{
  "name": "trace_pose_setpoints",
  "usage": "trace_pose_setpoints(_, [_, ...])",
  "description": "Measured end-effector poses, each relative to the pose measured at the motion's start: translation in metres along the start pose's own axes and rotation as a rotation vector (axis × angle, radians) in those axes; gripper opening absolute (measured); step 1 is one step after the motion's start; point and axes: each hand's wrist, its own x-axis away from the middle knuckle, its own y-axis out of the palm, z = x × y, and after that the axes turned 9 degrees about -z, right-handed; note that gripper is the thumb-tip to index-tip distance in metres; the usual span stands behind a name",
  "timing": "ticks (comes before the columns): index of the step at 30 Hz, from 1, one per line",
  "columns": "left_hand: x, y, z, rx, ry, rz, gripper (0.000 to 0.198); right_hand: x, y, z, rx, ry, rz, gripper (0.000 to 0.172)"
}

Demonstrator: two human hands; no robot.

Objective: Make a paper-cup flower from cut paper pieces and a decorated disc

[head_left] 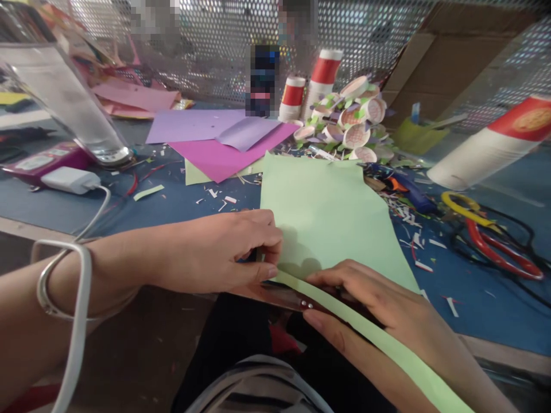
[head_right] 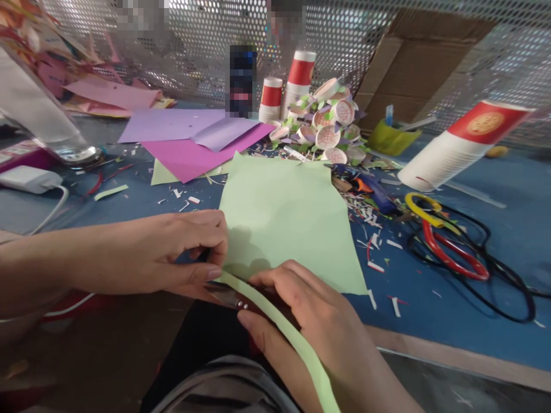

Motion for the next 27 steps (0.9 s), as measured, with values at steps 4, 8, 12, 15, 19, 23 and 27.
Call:
trace_pose_setpoints(4, [-0.001,0.000,-0.003,0.012,-0.020,-0.011,0.007,-0.002,0.002,0.002,0.043,-0.029,0.022,0.013])
trace_pose_setpoints(8, [-0.001,-0.004,-0.006,-0.014,0.030,-0.056,0.003,-0.003,0.007,0.005,0.079,-0.099,0.062,0.013])
trace_pose_setpoints(12, [-0.002,-0.008,-0.007,-0.053,0.071,-0.109,0.005,-0.002,0.008,0.004,0.124,-0.136,0.085,0.013])
trace_pose_setpoints(15, [-0.002,-0.008,-0.006,-0.062,0.066,-0.104,0.004,0.000,0.009,0.004,0.118,-0.167,0.131,0.012])
trace_pose_setpoints(19, [0.000,-0.004,-0.006,-0.055,0.146,-0.060,0.008,0.006,0.015,0.008,0.178,-0.134,0.272,0.016])
trace_pose_setpoints(23, [0.003,0.002,-0.009,-0.155,0.206,-0.006,0.025,0.012,0.015,0.008,0.200,-0.103,0.227,0.017])
trace_pose_setpoints(27, [0.006,0.008,-0.015,-0.210,0.236,0.046,0.035,0.015,0.014,0.007,0.160,-0.116,0.204,0.015])
